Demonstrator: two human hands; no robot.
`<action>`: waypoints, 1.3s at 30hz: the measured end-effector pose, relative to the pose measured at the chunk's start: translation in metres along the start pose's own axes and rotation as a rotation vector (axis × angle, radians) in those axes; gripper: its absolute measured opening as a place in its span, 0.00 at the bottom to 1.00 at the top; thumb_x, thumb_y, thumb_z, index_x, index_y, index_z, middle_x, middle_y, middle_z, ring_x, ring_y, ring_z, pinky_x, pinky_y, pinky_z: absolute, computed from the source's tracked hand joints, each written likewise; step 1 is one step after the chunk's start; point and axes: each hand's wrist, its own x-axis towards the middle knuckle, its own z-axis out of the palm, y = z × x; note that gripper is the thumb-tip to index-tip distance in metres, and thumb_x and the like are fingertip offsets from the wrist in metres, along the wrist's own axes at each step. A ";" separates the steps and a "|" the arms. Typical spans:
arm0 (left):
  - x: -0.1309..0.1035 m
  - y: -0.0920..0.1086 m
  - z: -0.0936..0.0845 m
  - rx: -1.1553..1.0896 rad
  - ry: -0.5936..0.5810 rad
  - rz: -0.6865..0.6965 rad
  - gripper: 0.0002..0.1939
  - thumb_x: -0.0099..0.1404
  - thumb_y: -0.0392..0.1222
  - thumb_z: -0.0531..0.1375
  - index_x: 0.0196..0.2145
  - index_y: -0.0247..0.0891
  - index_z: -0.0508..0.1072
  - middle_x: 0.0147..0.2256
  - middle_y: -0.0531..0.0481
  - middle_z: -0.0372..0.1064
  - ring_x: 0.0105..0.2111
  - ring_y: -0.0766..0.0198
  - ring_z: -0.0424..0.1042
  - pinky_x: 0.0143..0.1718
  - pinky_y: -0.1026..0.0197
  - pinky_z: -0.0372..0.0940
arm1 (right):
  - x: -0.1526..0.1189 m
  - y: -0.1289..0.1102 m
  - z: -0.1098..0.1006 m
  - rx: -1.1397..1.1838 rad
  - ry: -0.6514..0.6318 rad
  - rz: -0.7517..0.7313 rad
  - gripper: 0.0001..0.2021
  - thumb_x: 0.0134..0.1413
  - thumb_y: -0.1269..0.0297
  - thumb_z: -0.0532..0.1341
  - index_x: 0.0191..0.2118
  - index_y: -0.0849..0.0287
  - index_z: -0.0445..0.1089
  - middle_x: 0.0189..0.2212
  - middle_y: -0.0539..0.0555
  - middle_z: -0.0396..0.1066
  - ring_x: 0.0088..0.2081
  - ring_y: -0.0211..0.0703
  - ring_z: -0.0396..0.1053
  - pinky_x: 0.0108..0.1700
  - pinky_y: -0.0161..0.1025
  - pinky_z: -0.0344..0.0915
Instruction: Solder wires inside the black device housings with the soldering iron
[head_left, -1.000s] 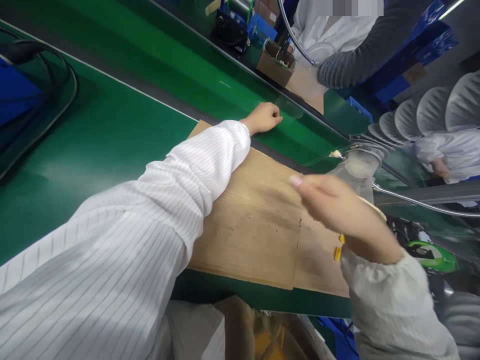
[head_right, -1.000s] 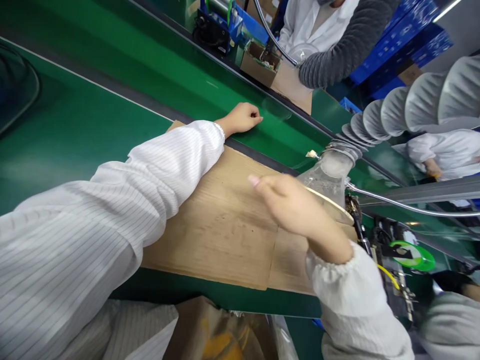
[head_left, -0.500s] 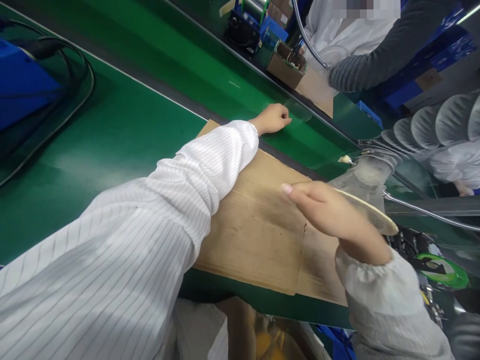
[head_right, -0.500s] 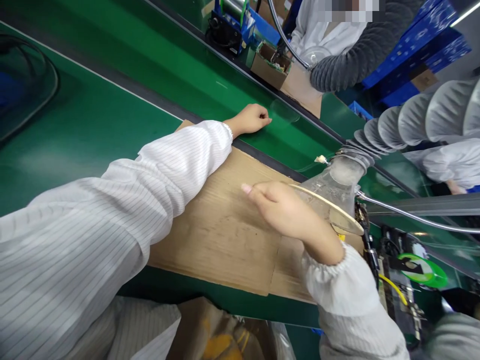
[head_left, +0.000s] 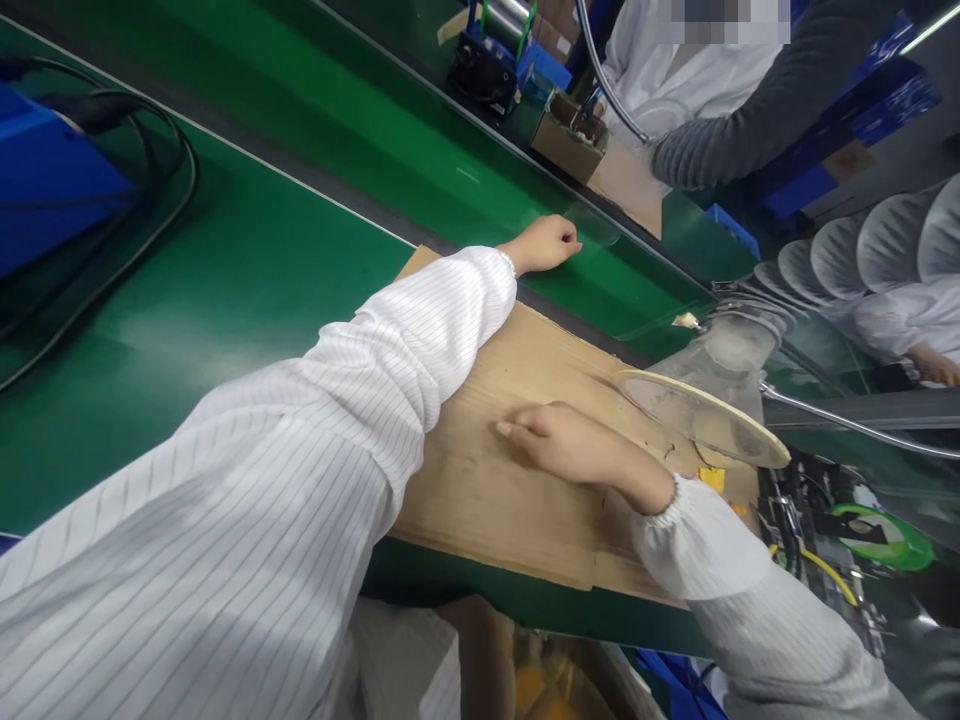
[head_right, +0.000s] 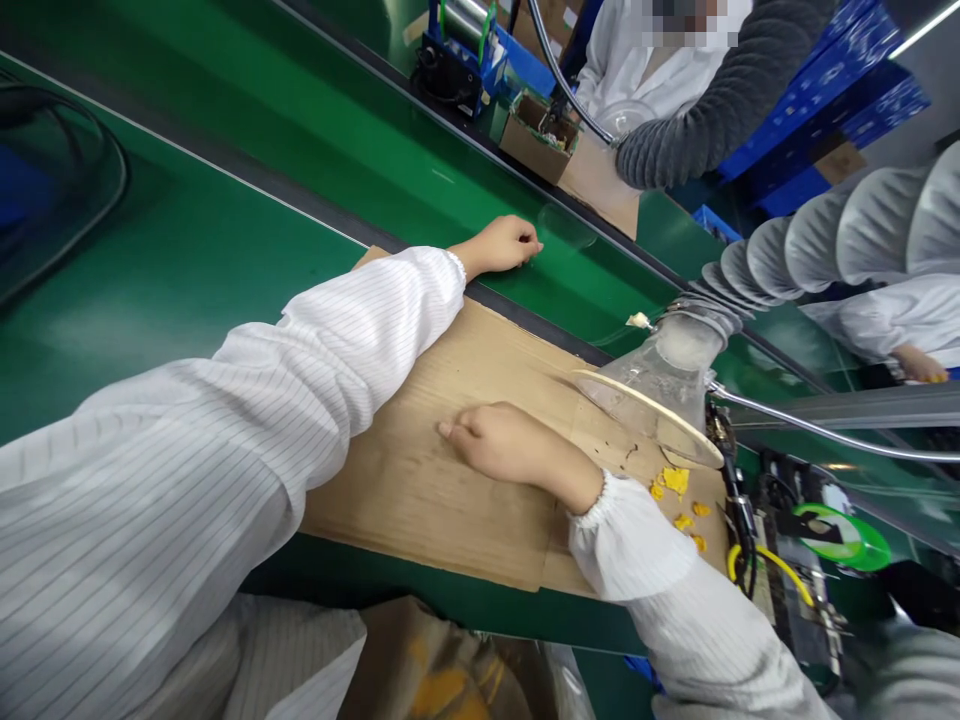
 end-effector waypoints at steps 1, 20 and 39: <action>0.000 0.000 0.000 -0.003 0.000 0.003 0.12 0.66 0.39 0.59 0.24 0.36 0.69 0.30 0.45 0.69 0.38 0.56 0.70 0.44 0.53 0.60 | -0.004 0.000 -0.008 -0.005 0.043 0.002 0.21 0.68 0.57 0.53 0.22 0.55 0.54 0.21 0.47 0.61 0.24 0.36 0.58 0.31 0.38 0.55; -0.001 0.005 0.004 -0.179 -0.010 -0.067 0.25 0.74 0.55 0.51 0.23 0.39 0.67 0.24 0.48 0.68 0.26 0.62 0.69 0.35 0.57 0.61 | 0.017 0.002 0.014 -0.719 -0.019 0.002 0.23 0.65 0.58 0.50 0.29 0.60 0.78 0.29 0.61 0.78 0.28 0.47 0.71 0.30 0.41 0.52; 0.000 0.002 0.003 -0.160 -0.012 -0.050 0.25 0.74 0.55 0.51 0.24 0.40 0.67 0.23 0.49 0.67 0.25 0.62 0.67 0.34 0.58 0.60 | 0.002 -0.003 0.002 -0.674 0.069 0.064 0.20 0.63 0.62 0.51 0.23 0.61 0.73 0.24 0.59 0.74 0.24 0.41 0.64 0.28 0.41 0.45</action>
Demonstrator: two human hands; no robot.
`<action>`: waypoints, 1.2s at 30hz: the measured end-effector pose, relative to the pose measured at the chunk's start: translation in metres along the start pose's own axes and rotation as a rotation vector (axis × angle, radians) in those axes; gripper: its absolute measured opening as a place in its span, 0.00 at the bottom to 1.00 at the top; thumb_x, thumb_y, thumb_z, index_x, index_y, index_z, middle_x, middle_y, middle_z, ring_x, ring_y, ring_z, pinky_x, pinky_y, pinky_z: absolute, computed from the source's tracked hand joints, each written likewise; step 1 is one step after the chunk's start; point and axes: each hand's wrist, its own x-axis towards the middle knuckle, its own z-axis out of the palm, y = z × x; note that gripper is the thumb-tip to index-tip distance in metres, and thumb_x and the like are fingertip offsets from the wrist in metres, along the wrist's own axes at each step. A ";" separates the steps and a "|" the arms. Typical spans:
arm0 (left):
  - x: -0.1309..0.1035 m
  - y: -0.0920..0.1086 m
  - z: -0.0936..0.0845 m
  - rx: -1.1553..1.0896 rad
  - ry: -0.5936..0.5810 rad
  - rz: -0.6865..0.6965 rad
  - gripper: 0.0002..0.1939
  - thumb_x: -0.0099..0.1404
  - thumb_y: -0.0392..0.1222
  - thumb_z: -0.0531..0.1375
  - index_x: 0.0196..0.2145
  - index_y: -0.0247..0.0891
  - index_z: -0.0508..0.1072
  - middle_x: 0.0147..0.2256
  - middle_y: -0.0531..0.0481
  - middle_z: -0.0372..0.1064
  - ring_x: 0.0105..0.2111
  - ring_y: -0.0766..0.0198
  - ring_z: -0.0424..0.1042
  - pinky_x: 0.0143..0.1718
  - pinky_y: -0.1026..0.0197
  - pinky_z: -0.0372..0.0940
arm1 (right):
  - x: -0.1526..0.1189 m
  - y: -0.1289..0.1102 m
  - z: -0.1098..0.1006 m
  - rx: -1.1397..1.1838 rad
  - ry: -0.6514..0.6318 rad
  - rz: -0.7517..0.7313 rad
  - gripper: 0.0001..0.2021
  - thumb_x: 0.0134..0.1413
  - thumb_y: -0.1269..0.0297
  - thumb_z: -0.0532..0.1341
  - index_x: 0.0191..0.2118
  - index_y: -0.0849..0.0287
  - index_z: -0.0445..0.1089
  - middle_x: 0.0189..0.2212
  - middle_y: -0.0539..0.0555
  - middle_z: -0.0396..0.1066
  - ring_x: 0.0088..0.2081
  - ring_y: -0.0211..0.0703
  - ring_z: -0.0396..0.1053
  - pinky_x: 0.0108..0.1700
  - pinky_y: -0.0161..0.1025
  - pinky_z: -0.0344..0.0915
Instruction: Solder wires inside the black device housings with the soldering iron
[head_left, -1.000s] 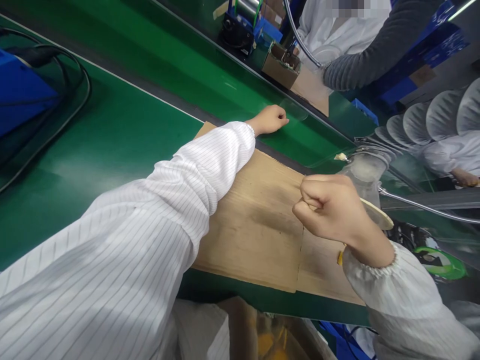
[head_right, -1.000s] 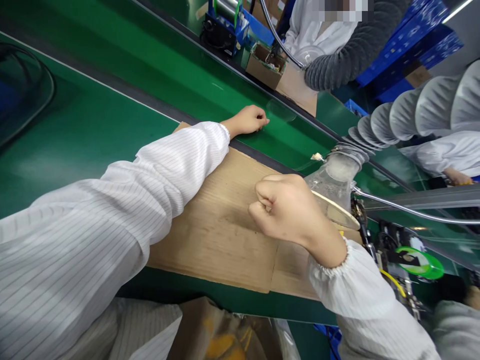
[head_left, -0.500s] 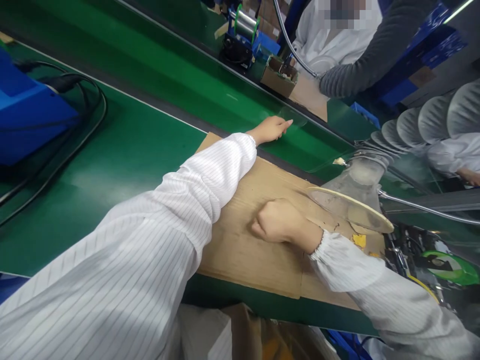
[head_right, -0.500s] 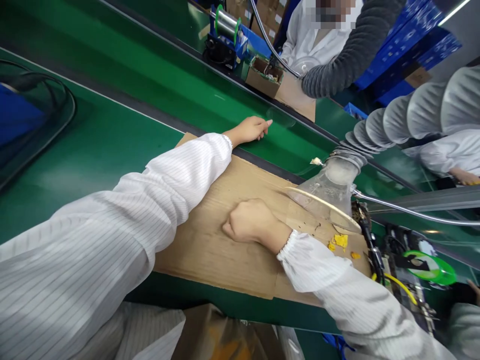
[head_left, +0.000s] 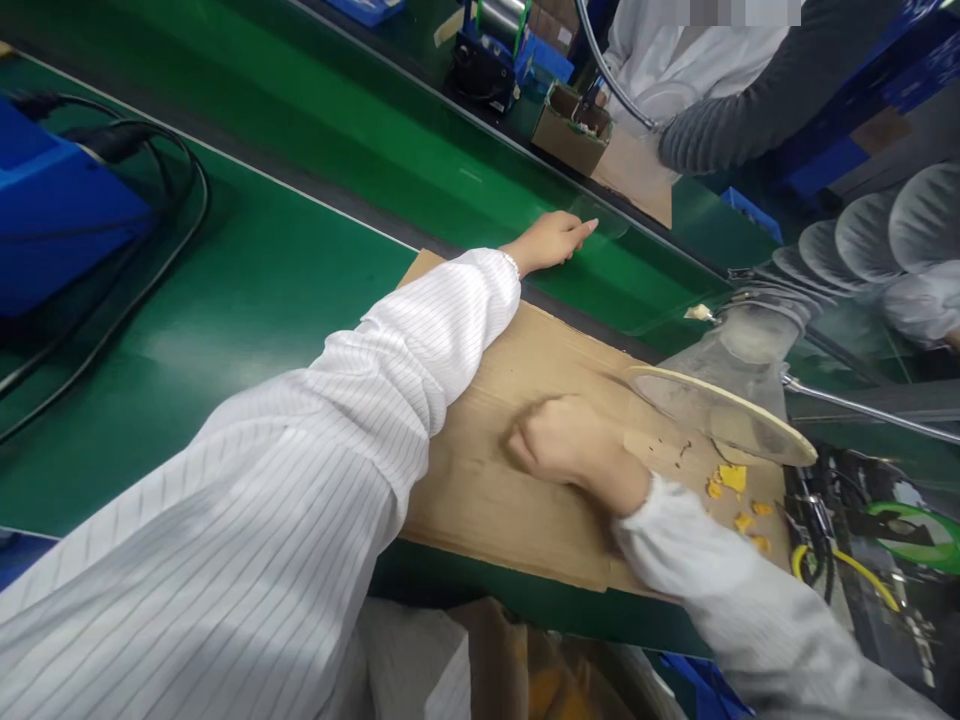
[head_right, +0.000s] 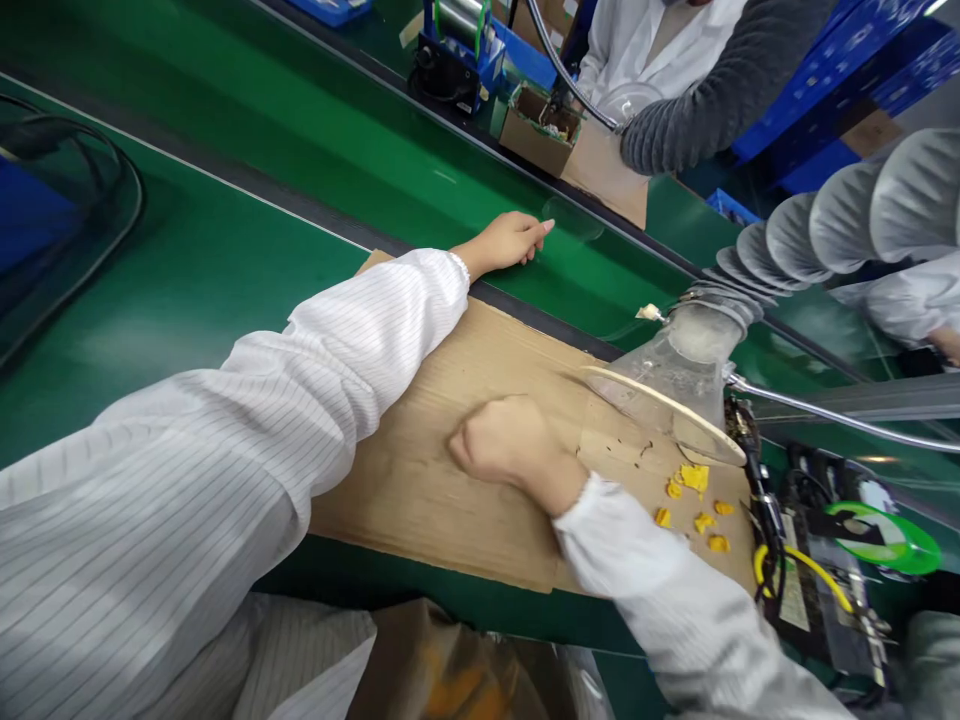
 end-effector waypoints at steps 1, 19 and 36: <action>0.000 0.001 0.001 0.010 -0.004 0.006 0.25 0.75 0.55 0.51 0.24 0.40 0.66 0.23 0.49 0.67 0.25 0.62 0.67 0.34 0.58 0.60 | 0.006 -0.006 0.014 0.000 0.004 -0.003 0.21 0.64 0.61 0.50 0.26 0.61 0.75 0.26 0.60 0.76 0.26 0.43 0.67 0.28 0.41 0.45; -0.001 0.000 0.003 -0.006 -0.029 -0.022 0.24 0.74 0.56 0.51 0.25 0.40 0.67 0.23 0.49 0.68 0.23 0.64 0.65 0.32 0.59 0.61 | -0.044 0.043 0.011 0.290 0.216 0.130 0.23 0.65 0.62 0.42 0.20 0.58 0.61 0.20 0.55 0.65 0.24 0.40 0.57 0.33 0.41 0.50; -0.002 -0.005 -0.005 0.217 0.079 0.046 0.20 0.69 0.52 0.55 0.21 0.42 0.64 0.23 0.50 0.61 0.28 0.60 0.61 0.34 0.56 0.57 | -0.063 0.033 0.060 0.170 -0.013 0.269 0.20 0.63 0.64 0.49 0.23 0.60 0.71 0.27 0.58 0.76 0.27 0.42 0.66 0.33 0.43 0.50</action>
